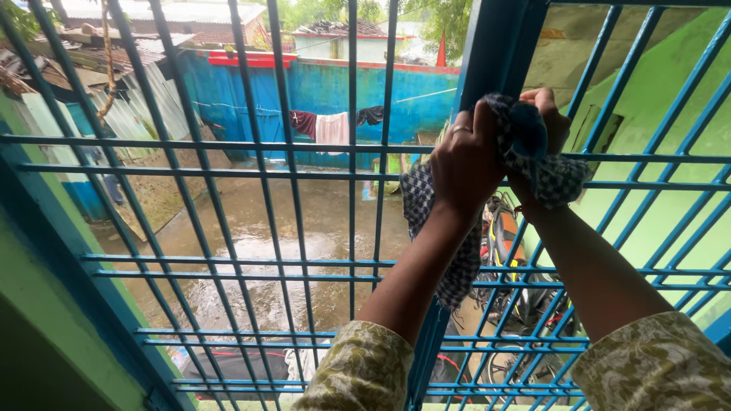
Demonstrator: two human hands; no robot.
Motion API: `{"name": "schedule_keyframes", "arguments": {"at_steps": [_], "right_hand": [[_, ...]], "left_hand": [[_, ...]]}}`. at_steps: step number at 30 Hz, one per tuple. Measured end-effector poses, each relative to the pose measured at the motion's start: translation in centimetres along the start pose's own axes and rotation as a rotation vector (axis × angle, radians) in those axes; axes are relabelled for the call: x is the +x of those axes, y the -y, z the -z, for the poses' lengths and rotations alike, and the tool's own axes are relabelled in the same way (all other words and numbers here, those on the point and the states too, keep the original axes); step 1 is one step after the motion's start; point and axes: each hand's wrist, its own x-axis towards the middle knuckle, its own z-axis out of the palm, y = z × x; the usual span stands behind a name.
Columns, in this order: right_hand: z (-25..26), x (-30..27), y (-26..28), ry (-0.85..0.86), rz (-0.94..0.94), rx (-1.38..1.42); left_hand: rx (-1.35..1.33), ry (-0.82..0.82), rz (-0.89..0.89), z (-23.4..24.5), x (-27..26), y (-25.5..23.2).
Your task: The person wipes a blue metal window grille with a cloth. They move the cloth along the vertical and horizontal bars, cleaning the surface from the inside of the room.
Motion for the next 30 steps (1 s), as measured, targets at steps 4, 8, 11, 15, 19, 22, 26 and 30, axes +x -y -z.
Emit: {"name": "schedule_keyframes", "arguments": {"at_steps": [4,8,11,15,19,22,26,30], "right_hand": [[-0.6,0.3,0.3,-0.026,-0.009,0.021],[-0.7,-0.1,0.7,-0.027,-0.052,0.009],[-0.5,0.0,1.1,-0.051,-0.041,-0.001],[0.9,0.0,2.9,-0.014,-0.056,0.023],[4.3,-2.1,4.8,-0.125,0.406,-0.153],[4.9,-2.8,5.2,-0.135,0.527,-0.195],[2.1,-0.5,4.2,-0.024,0.098,-0.009],[1.6,-1.1,4.2,-0.066,0.018,0.135]], "left_hand": [[0.012,0.066,0.005,0.7,-1.6,0.2],[0.009,0.124,0.004,1.4,-3.4,0.7],[0.009,0.133,-0.014,1.6,-3.6,0.7],[0.057,0.194,0.061,1.1,-1.8,0.5],[0.047,0.071,0.001,-0.7,2.5,0.2],[-0.005,0.002,-0.058,-1.0,3.2,0.0],[-0.058,0.035,-0.099,0.5,-0.1,1.0],[-0.070,0.056,-0.105,0.7,-2.0,1.6]]}}
